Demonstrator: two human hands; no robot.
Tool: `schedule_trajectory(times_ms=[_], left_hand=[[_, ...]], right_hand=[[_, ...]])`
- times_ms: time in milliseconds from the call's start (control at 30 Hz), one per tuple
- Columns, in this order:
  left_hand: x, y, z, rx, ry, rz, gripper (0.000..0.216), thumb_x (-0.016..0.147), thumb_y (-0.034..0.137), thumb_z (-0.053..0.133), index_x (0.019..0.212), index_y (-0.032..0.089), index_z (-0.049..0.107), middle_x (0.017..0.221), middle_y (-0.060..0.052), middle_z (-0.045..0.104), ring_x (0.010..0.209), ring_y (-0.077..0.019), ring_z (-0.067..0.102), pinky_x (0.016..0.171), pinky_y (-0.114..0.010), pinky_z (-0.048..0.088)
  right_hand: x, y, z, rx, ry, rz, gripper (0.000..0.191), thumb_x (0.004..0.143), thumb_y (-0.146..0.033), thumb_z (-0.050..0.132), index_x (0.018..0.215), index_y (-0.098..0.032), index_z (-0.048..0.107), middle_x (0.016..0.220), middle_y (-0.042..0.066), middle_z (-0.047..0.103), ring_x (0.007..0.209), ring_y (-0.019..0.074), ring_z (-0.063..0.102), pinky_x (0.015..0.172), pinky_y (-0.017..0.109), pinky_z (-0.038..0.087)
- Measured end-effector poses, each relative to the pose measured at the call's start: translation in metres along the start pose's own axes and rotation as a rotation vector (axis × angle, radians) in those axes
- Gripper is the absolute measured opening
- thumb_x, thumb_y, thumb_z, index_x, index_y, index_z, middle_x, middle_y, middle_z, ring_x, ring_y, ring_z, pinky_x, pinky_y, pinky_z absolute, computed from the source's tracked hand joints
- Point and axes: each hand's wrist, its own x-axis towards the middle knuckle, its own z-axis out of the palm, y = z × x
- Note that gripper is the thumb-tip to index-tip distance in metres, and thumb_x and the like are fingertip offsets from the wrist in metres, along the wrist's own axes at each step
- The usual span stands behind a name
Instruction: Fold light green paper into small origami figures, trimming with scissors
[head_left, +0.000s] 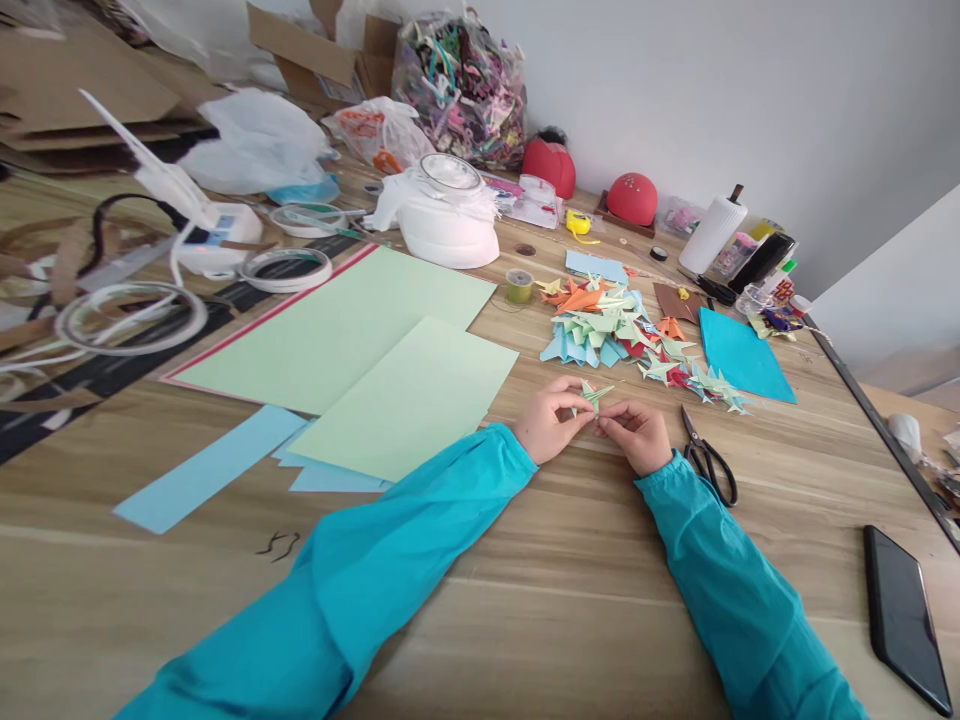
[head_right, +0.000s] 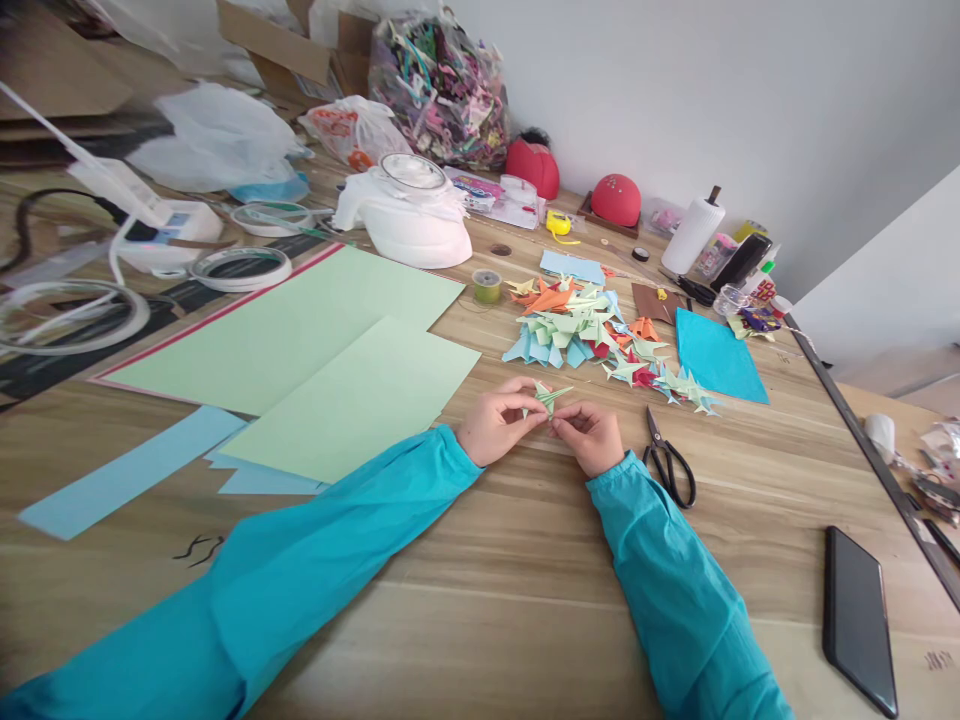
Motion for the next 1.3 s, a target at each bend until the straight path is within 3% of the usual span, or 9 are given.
schedule_trajectory(times_ms=[500, 867, 1300], left_hand=[[-0.0013, 0.0019, 0.0012, 0.065, 0.001, 0.04, 0.007, 0.073, 0.017, 0.061, 0.072, 0.016, 0.068, 0.101, -0.009, 0.058, 0.086, -0.0171, 0.06, 0.063, -0.024, 0.049], [-0.0011, 0.0022, 0.0017, 0.041, 0.016, 0.037, 0.008, 0.073, 0.021, 0.062, 0.072, 0.015, 0.068, 0.099, -0.009, 0.059, 0.081, -0.0157, 0.06, 0.06, -0.024, 0.049], [-0.0007, 0.0042, 0.0017, 0.044, 0.017, 0.035, 0.007, 0.073, 0.019, 0.061, 0.071, 0.015, 0.067, 0.1, -0.009, 0.059, 0.079, -0.015, 0.06, 0.059, -0.023, 0.048]], right_hand=[[0.0011, -0.0028, 0.0012, 0.044, 0.046, 0.016, 0.006, 0.059, -0.023, 0.069, 0.063, -0.02, 0.065, 0.054, -0.002, 0.064, 0.05, 0.0127, 0.059, 0.053, 0.026, 0.049], [0.0001, -0.0058, -0.0003, 0.056, 0.017, 0.067, 0.014, 0.058, -0.029, 0.073, 0.066, -0.02, 0.068, 0.058, 0.0, 0.068, 0.056, 0.0163, 0.064, 0.06, 0.03, 0.053], [-0.0007, -0.0061, -0.0004, 0.08, 0.022, 0.095, 0.016, 0.057, -0.031, 0.075, 0.066, -0.019, 0.067, 0.057, -0.001, 0.068, 0.054, 0.0157, 0.064, 0.058, 0.03, 0.054]])
